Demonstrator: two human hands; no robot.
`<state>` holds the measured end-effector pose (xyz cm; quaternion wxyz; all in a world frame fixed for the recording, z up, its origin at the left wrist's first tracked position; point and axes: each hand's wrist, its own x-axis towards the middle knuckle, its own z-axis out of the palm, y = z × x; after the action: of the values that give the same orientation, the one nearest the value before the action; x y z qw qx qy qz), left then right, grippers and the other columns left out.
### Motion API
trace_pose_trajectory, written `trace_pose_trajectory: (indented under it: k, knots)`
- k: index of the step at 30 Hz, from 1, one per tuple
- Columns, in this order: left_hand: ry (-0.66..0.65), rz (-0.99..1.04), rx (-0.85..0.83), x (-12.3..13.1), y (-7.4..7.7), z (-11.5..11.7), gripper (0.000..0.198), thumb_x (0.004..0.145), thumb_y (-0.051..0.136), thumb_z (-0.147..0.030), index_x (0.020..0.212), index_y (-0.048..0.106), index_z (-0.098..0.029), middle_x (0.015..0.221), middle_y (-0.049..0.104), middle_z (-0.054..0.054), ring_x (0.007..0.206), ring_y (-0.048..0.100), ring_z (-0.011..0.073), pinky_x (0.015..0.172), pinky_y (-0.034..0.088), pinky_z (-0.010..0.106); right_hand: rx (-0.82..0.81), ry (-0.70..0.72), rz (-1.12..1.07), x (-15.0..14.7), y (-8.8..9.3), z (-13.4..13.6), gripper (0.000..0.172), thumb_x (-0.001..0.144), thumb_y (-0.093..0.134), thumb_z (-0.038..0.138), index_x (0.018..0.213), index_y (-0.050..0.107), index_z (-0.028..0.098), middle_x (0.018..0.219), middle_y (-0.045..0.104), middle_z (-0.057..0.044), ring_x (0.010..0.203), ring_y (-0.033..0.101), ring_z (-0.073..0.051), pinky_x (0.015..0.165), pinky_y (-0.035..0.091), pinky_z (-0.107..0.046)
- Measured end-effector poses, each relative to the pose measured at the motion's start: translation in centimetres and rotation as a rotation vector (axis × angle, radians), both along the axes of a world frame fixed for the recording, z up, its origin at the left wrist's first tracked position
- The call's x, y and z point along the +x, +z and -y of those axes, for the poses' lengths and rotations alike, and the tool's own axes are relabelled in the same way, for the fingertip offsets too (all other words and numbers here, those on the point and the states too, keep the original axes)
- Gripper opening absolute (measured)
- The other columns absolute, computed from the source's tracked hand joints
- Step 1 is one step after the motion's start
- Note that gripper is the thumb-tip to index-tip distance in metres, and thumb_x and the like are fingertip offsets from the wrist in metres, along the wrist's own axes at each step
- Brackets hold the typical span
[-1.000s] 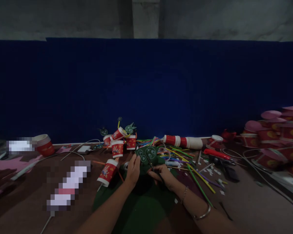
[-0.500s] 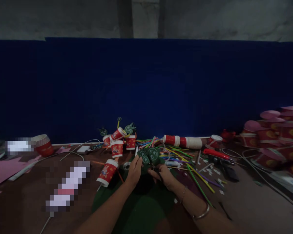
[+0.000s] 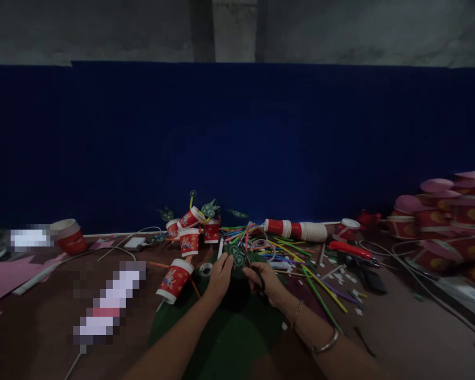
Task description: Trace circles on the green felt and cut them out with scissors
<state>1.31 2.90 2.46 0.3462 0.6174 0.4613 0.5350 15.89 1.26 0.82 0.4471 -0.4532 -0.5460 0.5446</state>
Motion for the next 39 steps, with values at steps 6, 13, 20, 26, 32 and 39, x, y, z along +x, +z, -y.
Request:
trace_pose_trajectory:
  k: [6, 13, 20, 26, 32, 39]
  knots:
    - [-0.054, -0.055, 0.020, -0.1, -0.1, -0.1, 0.029, 0.077, 0.051, -0.041, 0.058, 0.048, -0.019, 0.059, 0.044, -0.003, 0.061, 0.045, 0.0136, 0.059, 0.037, 0.025, 0.054, -0.067, -0.109, 0.0, 0.4, 0.1, 0.035, 0.070, 0.062, 0.049, 0.066, 0.049, 0.016, 0.042, 0.050, 0.006, 0.032, 0.040, -0.006, 0.030, 0.022, -0.015]
    - [0.080, -0.100, 0.094, -0.5, 0.4, 0.4, 0.018, 0.073, 0.057, -0.036, 0.081, 0.059, -0.020, 0.082, 0.059, 0.002, 0.080, 0.053, 0.0187, 0.074, 0.040, 0.030, 0.097, -0.238, -0.208, 0.3, 0.2, -0.2, 0.035, 0.069, 0.063, 0.047, 0.062, 0.049, 0.016, 0.042, 0.049, 0.005, 0.036, 0.042, -0.007, 0.032, 0.022, -0.015]
    - [-0.032, -0.100, 0.039, 0.4, 0.5, 0.7, 0.021, 0.068, 0.062, -0.038, 0.061, 0.063, -0.019, 0.060, 0.059, -0.001, 0.060, 0.052, 0.0159, 0.060, 0.040, 0.027, 0.113, -0.200, -0.179, 0.1, 0.4, 0.1, 0.036, 0.068, 0.064, 0.048, 0.061, 0.051, 0.016, 0.041, 0.050, 0.004, 0.035, 0.042, -0.007, 0.033, 0.024, -0.017]
    - [0.057, 0.054, 0.023, 0.0, 0.4, 0.4, 0.023, 0.075, 0.054, -0.040, 0.064, 0.052, -0.019, 0.056, 0.047, -0.005, 0.055, 0.045, 0.0122, 0.054, 0.036, 0.023, 0.101, -0.074, -0.131, -0.3, 0.8, 0.5, 0.038, 0.064, 0.067, 0.047, 0.080, 0.058, 0.014, 0.046, 0.056, 0.003, 0.041, 0.050, -0.010, 0.042, 0.037, -0.020]
    - [0.177, 0.158, 0.052, -1.0, 0.2, -0.3, 0.022, 0.079, 0.047, -0.039, 0.067, 0.044, -0.021, 0.060, 0.039, -0.005, 0.056, 0.039, 0.0115, 0.053, 0.034, 0.022, 0.115, 0.063, 0.027, -0.3, 0.5, 0.7, 0.032, 0.064, 0.067, 0.041, 0.078, 0.062, 0.013, 0.047, 0.054, 0.004, 0.042, 0.048, -0.009, 0.043, 0.036, -0.020]
    - [0.167, 0.143, 0.068, -1.1, 0.4, -0.2, 0.019, 0.079, 0.049, -0.037, 0.069, 0.045, -0.022, 0.061, 0.040, -0.005, 0.058, 0.040, 0.0123, 0.055, 0.034, 0.023, 0.085, 0.204, 0.099, -0.3, 0.1, 0.9, 0.030, 0.067, 0.066, 0.041, 0.076, 0.062, 0.013, 0.046, 0.052, 0.004, 0.039, 0.048, -0.008, 0.039, 0.034, -0.018]
